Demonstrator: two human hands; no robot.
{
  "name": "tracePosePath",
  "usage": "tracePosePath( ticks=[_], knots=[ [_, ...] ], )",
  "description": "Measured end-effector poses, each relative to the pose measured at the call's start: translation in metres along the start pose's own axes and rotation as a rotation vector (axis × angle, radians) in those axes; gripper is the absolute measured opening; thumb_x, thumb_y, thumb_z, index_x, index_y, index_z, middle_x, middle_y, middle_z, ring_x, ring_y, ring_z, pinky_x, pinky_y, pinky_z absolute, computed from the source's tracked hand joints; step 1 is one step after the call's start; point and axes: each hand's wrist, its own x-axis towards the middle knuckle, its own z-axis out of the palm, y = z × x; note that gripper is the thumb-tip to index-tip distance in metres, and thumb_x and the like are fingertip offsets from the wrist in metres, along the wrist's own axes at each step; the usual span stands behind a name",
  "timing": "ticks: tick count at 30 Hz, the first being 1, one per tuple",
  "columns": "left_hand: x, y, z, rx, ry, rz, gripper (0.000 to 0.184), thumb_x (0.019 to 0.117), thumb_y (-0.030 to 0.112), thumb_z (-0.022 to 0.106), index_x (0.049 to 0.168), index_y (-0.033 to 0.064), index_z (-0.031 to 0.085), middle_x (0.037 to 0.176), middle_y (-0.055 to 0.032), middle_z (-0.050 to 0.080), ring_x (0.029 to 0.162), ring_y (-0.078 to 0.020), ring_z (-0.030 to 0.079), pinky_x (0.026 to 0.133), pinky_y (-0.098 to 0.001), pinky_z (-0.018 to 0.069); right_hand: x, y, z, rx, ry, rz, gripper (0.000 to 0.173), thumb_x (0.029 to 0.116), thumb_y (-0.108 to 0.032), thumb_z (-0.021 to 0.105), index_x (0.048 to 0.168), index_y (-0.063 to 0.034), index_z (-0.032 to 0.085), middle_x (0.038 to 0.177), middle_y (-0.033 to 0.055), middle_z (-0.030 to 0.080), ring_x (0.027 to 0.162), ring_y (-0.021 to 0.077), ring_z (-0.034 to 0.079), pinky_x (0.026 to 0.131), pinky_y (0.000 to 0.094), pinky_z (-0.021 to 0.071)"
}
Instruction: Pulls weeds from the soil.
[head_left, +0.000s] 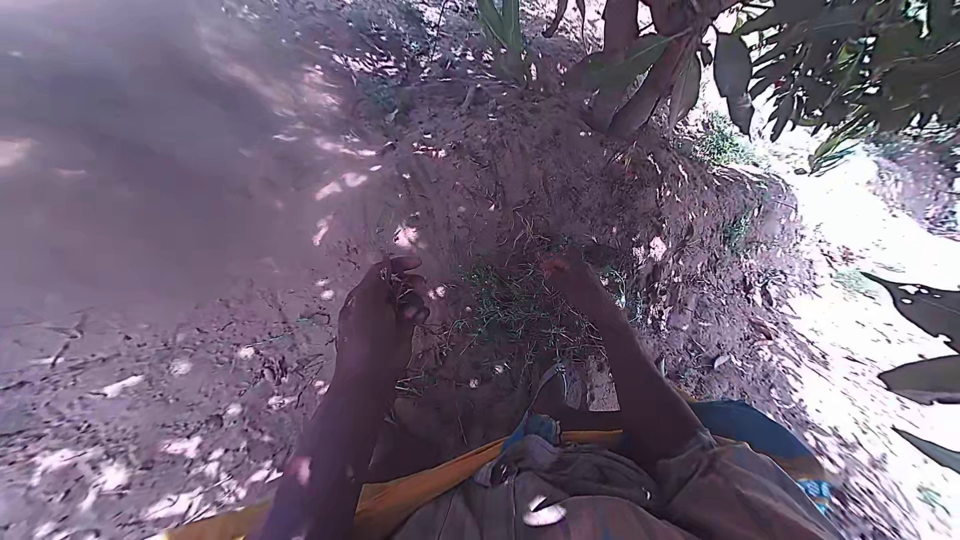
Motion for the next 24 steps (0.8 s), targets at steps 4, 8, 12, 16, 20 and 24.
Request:
tracePosePath(
  ticks=[4,8,12,16,20,24],
  knots=[
    [-0.006,0.002,0.006,0.01,-0.067,-0.006,0.067,0.1065,0.061,0.01,0.103,0.0148,0.059,0.061,0.008,0.051,0.044,-0.0005,0.041,0.042,-0.0152,0.037,0.003,-0.007,0.036,-0.284,-0.324,-0.032,0.033,0.1071,-0.016,0.049,0.126,0.0046,0.066,0.136,0.024,0.061,0.132,0.0367,0.054,0.112,0.0524,0.0388],
    [-0.009,0.003,0.006,0.018,-0.115,0.03,0.067,0.1059,0.062,0.011,0.108,0.0151,0.059,0.063,0.0076,0.052,0.046,-0.0008,0.044,0.044,-0.015,0.0391,0.0,-0.006,0.058,-0.547,-0.465,0.144,0.045,0.1073,-0.019,0.044,0.141,0.011,0.05,0.15,0.0305,0.045,0.144,0.0433,0.038,0.116,0.0584,0.0296],
    [-0.008,0.001,0.005,0.019,-0.115,0.047,0.049,0.1103,0.05,0.026,0.116,0.015,0.06,0.068,0.008,0.056,0.047,0.0004,0.047,0.045,-0.0135,0.0408,0.003,-0.011,0.027,-0.254,-0.213,0.127,0.034,0.1082,-0.019,0.047,0.12,0.0064,0.067,0.121,0.0259,0.066,0.118,0.0373,0.061,0.103,0.0536,0.0434],
    [-0.008,0.002,0.006,0.056,-0.12,0.024,0.015,0.1087,0.018,0.046,0.118,0.016,0.057,0.076,0.0062,0.058,0.051,0.0011,0.046,0.046,-0.012,0.0396,0.0,-0.011,0.0,0.231,-0.032,0.012,0.021,0.1048,-0.01,0.055,0.119,-0.0004,0.068,0.114,0.0161,0.07,0.1,0.0233,0.066,0.09,0.0427,0.0518],
    [-0.009,0.001,0.005,0.068,-0.106,0.057,0.02,0.1071,0.007,0.043,0.116,0.0094,0.06,0.071,0.0063,0.053,0.049,0.0005,0.044,0.046,-0.0124,0.0386,-0.004,-0.003,0.004,0.76,0.087,-0.089,0.019,0.102,0.005,0.048,0.111,0.0059,0.065,0.099,0.0095,0.071,0.084,0.0115,0.071,0.082,0.0287,0.0597],
    [-0.011,0.004,0.007,0.07,-0.086,0.026,0.024,0.1094,0.011,0.04,0.113,0.0076,0.063,0.068,0.0063,0.053,0.048,0.0002,0.044,0.045,-0.0125,0.0382,0.002,0.009,0.007,0.652,0.072,0.008,0.021,0.1039,0.002,0.046,0.115,0.0083,0.062,0.102,0.0137,0.068,0.083,0.0134,0.069,0.082,0.0289,0.0582]
  ],
)
